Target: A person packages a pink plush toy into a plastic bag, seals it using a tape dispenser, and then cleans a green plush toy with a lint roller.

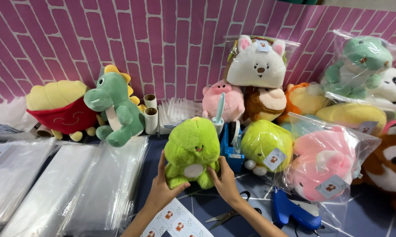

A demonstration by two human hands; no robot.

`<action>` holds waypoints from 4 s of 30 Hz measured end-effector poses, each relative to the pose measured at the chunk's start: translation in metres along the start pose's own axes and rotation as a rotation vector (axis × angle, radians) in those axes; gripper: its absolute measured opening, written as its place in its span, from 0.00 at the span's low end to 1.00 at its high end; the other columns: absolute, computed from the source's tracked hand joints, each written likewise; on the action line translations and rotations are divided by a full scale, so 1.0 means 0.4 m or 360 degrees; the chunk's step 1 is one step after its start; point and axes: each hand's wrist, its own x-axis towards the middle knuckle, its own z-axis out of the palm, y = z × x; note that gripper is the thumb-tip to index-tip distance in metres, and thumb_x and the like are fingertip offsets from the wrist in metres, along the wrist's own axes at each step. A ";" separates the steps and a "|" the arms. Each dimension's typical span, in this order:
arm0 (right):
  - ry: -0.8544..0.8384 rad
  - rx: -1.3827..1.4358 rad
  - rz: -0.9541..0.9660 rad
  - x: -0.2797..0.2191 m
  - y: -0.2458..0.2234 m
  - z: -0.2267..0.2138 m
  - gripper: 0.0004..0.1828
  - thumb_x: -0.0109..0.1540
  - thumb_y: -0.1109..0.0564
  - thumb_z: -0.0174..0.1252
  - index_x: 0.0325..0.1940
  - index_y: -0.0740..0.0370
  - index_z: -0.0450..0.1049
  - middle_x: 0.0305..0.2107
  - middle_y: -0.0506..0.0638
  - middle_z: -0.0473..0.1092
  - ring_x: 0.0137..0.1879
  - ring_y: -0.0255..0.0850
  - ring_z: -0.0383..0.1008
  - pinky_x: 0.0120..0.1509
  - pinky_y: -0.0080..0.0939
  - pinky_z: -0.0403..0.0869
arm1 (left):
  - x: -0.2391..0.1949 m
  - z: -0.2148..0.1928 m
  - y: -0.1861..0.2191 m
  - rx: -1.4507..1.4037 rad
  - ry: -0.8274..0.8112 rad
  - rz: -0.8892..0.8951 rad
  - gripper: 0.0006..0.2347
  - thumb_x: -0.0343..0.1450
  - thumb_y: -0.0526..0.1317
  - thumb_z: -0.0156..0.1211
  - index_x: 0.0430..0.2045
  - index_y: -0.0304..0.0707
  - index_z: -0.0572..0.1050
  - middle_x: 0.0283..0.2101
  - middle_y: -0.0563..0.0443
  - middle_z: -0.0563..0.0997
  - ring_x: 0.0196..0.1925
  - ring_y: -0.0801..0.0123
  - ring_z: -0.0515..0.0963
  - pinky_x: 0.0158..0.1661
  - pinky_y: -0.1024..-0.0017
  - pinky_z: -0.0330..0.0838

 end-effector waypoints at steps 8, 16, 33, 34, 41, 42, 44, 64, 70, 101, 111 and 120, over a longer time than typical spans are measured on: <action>-0.0020 -0.0032 0.0157 -0.006 -0.054 -0.007 0.24 0.65 0.43 0.57 0.58 0.59 0.68 0.41 0.48 0.75 0.41 0.35 0.74 0.42 0.37 0.70 | -0.005 -0.012 0.008 -0.0013 0.0216 -0.0195 0.33 0.64 0.49 0.68 0.66 0.51 0.62 0.53 0.49 0.83 0.50 0.65 0.87 0.49 0.71 0.85; -0.0440 0.0014 0.0251 -0.079 -0.115 -0.118 0.29 0.66 0.42 0.52 0.68 0.55 0.61 0.48 0.53 0.78 0.53 0.42 0.82 0.57 0.40 0.80 | -0.010 -0.030 0.011 -0.0077 0.0473 -0.0413 0.32 0.63 0.54 0.63 0.64 0.46 0.65 0.53 0.47 0.82 0.52 0.64 0.84 0.49 0.67 0.83; -0.0168 -0.1164 -0.0174 -0.266 0.023 -0.234 0.41 0.62 0.38 0.63 0.74 0.53 0.58 0.73 0.60 0.51 0.70 0.58 0.63 0.67 0.58 0.70 | -0.010 -0.025 0.043 -0.0037 0.0481 -0.0554 0.32 0.65 0.52 0.59 0.66 0.45 0.63 0.57 0.44 0.77 0.57 0.59 0.79 0.53 0.62 0.77; -0.0164 -0.1164 -0.0171 -0.262 0.027 -0.232 0.41 0.62 0.38 0.63 0.74 0.53 0.58 0.73 0.60 0.51 0.70 0.58 0.63 0.67 0.58 0.70 | -0.009 -0.024 0.044 -0.0035 0.0477 -0.0552 0.32 0.65 0.52 0.59 0.66 0.45 0.63 0.57 0.44 0.77 0.57 0.59 0.79 0.53 0.62 0.77; 0.0006 -0.1341 -0.0124 -0.223 0.035 -0.214 0.42 0.61 0.30 0.58 0.73 0.51 0.60 0.73 0.61 0.50 0.63 0.65 0.69 0.50 0.59 0.78 | -0.012 -0.023 0.046 -0.0020 0.0465 -0.0531 0.33 0.65 0.52 0.60 0.66 0.44 0.63 0.57 0.44 0.76 0.58 0.59 0.78 0.53 0.62 0.77; 0.0011 -0.1366 -0.0113 -0.217 0.032 -0.214 0.42 0.62 0.30 0.56 0.73 0.52 0.59 0.74 0.61 0.49 0.61 0.64 0.70 0.44 0.57 0.81 | -0.011 -0.023 0.041 -0.0017 0.0467 -0.0516 0.33 0.65 0.52 0.60 0.66 0.44 0.63 0.57 0.44 0.77 0.58 0.59 0.78 0.53 0.62 0.77; 0.0090 -0.1469 -0.0213 -0.212 0.032 -0.209 0.39 0.62 0.30 0.56 0.70 0.53 0.63 0.71 0.59 0.55 0.56 0.59 0.72 0.43 0.53 0.81 | -0.011 -0.023 0.045 -0.0021 0.0472 -0.0519 0.33 0.65 0.52 0.60 0.66 0.44 0.63 0.57 0.44 0.77 0.58 0.59 0.78 0.53 0.62 0.77; 0.0032 -0.1386 -0.0458 -0.215 0.030 -0.224 0.10 0.64 0.50 0.61 0.45 0.56 0.75 0.46 0.48 0.74 0.52 0.44 0.74 0.49 0.44 0.74 | -0.010 -0.022 0.041 -0.0021 0.0443 -0.0548 0.34 0.64 0.53 0.61 0.67 0.46 0.61 0.58 0.45 0.77 0.57 0.61 0.79 0.53 0.63 0.79; 0.0055 -0.1165 -0.0410 -0.183 0.001 -0.233 0.10 0.63 0.50 0.62 0.46 0.55 0.77 0.59 0.55 0.69 0.65 0.50 0.70 0.69 0.59 0.64 | -0.016 -0.019 0.049 0.0003 0.0454 -0.0482 0.34 0.63 0.52 0.64 0.66 0.46 0.63 0.55 0.46 0.79 0.54 0.62 0.82 0.49 0.66 0.82; 0.0367 -0.2332 -0.1143 0.288 0.042 -0.221 0.08 0.61 0.62 0.62 0.31 0.53 0.70 0.21 0.46 0.67 0.27 0.41 0.67 0.38 0.41 0.65 | -0.025 -0.023 0.052 0.0054 0.0493 -0.0467 0.34 0.61 0.55 0.66 0.64 0.49 0.68 0.49 0.51 0.84 0.49 0.68 0.85 0.50 0.71 0.82; 0.0325 -0.1277 -0.0450 0.186 -0.110 -0.309 0.13 0.69 0.49 0.56 0.42 0.59 0.66 0.23 0.49 0.69 0.21 0.39 0.63 0.21 0.41 0.60 | -0.005 -0.059 0.066 0.0154 0.0487 -0.0339 0.31 0.63 0.53 0.64 0.63 0.47 0.70 0.51 0.53 0.85 0.50 0.68 0.85 0.53 0.69 0.79; -0.0324 -0.0657 -0.0094 -0.168 0.036 -0.110 0.12 0.69 0.47 0.53 0.48 0.57 0.67 0.21 0.46 0.74 0.20 0.38 0.70 0.21 0.40 0.64 | 0.003 -0.064 0.101 0.0199 0.0347 -0.0074 0.19 0.62 0.45 0.73 0.46 0.44 0.79 0.41 0.55 0.85 0.38 0.73 0.83 0.37 0.78 0.82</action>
